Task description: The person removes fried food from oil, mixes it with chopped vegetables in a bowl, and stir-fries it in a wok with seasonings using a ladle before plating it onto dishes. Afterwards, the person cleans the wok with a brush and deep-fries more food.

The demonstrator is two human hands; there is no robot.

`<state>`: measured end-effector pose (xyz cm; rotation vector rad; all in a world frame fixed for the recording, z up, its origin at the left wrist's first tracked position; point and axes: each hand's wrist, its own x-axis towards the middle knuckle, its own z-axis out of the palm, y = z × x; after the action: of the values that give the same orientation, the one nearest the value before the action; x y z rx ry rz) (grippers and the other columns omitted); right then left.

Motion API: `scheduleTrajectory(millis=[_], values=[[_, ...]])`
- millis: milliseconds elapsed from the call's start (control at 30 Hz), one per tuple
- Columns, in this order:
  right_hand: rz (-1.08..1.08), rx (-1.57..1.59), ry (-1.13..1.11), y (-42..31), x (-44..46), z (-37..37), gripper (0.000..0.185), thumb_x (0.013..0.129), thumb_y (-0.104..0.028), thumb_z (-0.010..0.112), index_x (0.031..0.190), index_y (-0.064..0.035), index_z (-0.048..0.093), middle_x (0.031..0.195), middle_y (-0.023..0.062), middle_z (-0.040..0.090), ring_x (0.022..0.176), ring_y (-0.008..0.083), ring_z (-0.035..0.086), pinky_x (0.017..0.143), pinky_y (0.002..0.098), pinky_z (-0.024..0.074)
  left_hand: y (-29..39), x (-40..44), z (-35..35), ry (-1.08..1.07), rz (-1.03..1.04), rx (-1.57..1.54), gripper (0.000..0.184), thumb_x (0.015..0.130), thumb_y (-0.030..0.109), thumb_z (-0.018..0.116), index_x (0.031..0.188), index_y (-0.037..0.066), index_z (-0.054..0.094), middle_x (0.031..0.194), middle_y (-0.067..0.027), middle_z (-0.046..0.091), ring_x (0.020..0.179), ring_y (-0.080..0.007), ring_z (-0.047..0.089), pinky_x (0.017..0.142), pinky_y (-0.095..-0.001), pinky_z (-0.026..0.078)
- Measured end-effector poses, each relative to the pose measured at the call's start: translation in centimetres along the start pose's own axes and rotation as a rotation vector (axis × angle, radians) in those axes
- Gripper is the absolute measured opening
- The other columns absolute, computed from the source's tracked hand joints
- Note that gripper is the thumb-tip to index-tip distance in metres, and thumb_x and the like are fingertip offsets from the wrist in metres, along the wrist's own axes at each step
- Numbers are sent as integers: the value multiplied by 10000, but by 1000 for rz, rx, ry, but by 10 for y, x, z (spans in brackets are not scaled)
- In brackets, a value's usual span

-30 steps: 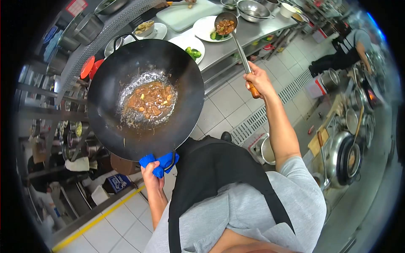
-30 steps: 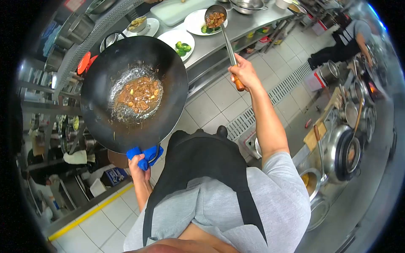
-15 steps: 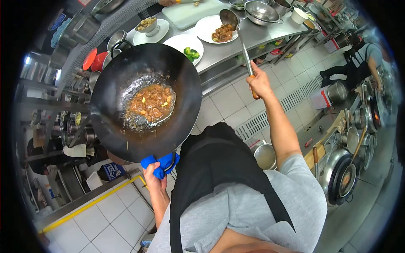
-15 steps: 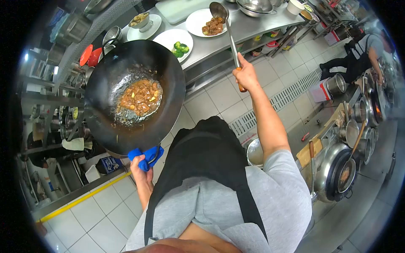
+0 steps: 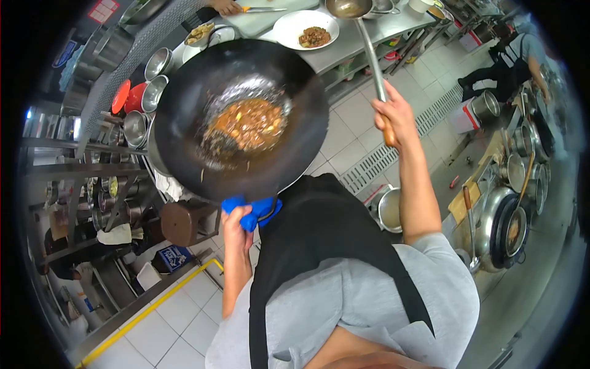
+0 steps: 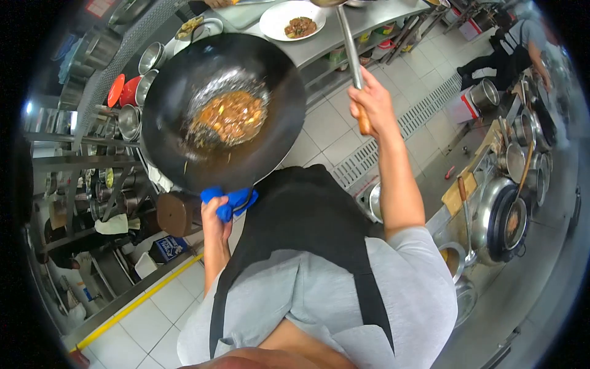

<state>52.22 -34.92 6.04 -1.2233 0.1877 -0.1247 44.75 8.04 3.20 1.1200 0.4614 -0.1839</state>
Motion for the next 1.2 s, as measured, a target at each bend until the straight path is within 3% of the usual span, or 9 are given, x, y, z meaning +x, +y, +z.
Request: scheduleTrajectory(millis=[167,400,433,533,600,767,933,1033,1200], values=[[49,-152,126,-18,-161,31,760,891,-13,653,1580,-7,333,908,50,602,551,77,521,484,219,413,0,50,-2,-350,-110,44,304,774,18,667,1073,-10,624,938,-74,651,886,-218,687,847,-365,550],[192,-338,473,8,-308,117,747,878,49,562,1590,-42,355,893,41,590,559,61,497,485,213,402,-23,82,25,-588,-167,228,212,760,22,678,968,0,639,922,-72,673,816,-173,659,793,-322,525],[208,-329,526,21,-323,129,745,893,35,571,1597,-56,346,883,39,597,556,60,494,483,218,403,-30,79,28,-622,-125,261,135,761,44,684,883,17,635,835,-39,652,732,-137,624,697,-303,501],[287,-348,701,60,-343,169,731,933,2,579,1609,-50,306,841,26,611,540,75,509,477,244,428,-46,53,39,-727,-39,466,74,774,66,681,811,39,623,754,-3,612,662,-108,579,603,-295,462],[382,-335,683,89,-341,184,777,930,16,585,1628,-61,252,867,15,595,551,79,516,470,248,429,-73,44,41,-761,112,583,76,784,83,668,768,32,615,712,7,590,605,-107,547,559,-307,439],[269,129,458,113,-344,186,732,957,-3,567,1618,-42,255,841,19,570,568,81,520,465,261,457,-124,62,43,-857,-88,683,106,777,87,667,795,-7,620,704,-44,601,590,-144,573,557,-325,472],[303,607,352,127,-398,159,715,936,-2,567,1601,-64,313,921,67,554,566,76,510,450,241,455,-123,45,15,-764,-649,637,82,821,95,635,816,13,629,722,-76,633,622,-191,644,585,-332,545],[317,597,387,130,-438,161,714,934,3,555,1601,-66,312,935,84,562,568,78,517,450,234,460,-135,27,-18,-717,-811,530,60,844,93,630,836,34,619,765,-77,648,667,-190,650,615,-323,551],[378,308,542,117,-488,146,762,918,1,611,1611,-83,304,918,53,575,560,70,522,449,231,445,-136,10,-29,-730,-735,608,81,830,96,648,831,16,636,755,-76,645,668,-186,643,620,-331,540]])
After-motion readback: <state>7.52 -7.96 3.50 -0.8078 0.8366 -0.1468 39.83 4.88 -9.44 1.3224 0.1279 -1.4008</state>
